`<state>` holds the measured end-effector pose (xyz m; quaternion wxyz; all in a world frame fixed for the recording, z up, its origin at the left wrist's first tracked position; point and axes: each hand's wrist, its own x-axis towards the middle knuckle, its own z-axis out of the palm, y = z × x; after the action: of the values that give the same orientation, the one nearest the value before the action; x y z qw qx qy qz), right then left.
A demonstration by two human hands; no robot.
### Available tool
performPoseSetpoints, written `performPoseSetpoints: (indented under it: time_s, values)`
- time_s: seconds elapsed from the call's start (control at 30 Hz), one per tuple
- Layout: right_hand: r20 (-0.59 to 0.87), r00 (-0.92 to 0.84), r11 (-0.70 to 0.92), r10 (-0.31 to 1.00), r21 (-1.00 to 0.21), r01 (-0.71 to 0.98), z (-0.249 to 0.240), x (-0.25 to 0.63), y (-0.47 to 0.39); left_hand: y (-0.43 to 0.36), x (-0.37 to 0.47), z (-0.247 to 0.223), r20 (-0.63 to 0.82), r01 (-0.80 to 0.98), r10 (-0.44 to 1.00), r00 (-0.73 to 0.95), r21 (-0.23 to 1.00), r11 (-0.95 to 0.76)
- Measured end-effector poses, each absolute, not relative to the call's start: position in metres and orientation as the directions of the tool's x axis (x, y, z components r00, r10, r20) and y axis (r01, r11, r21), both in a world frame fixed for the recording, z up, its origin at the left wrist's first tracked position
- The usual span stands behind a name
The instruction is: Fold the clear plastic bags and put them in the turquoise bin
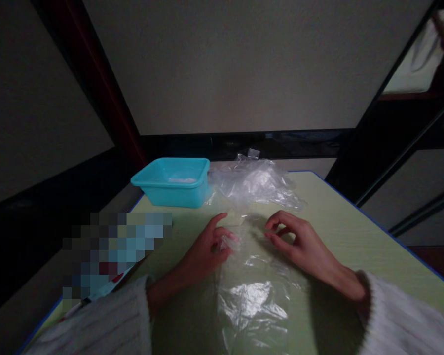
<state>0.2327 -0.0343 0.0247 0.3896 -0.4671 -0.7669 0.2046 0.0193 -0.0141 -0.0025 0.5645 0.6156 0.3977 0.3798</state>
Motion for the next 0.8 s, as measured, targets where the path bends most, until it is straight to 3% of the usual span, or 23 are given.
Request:
performPoseSetpoints:
  time_s: [0.07,0.2,0.5,0.67,0.8]
  values:
    - [0.316,-0.238,0.394,0.918,-0.678,0.620,0.018,0.240,-0.023,-0.013,0.019,-0.002,0.006,0.038,0.920,0.392,0.999,-0.023]
    - [0.252,-0.272,0.371,0.929,-0.661,0.652,0.005,0.244,-0.013,-0.011,0.017,0.002,-0.005,-0.048,0.919,0.393,0.999,0.026]
    - [0.154,-0.324,0.299,0.934,-0.832,0.467,0.004,0.240,-0.015,-0.006,0.011,0.008,0.019,-0.113,0.939,0.344,0.993,0.021]
    - [0.133,-0.325,0.235,0.936,-0.925,0.299,0.006,0.238,-0.015,0.003,0.004,0.010,0.049,0.067,0.992,0.114,0.996,-0.057]
    - [0.128,-0.335,0.200,0.933,-0.961,0.190,0.009,0.233,-0.017,0.001,-0.001,0.012,0.244,0.301,0.965,-0.100,0.932,-0.204]
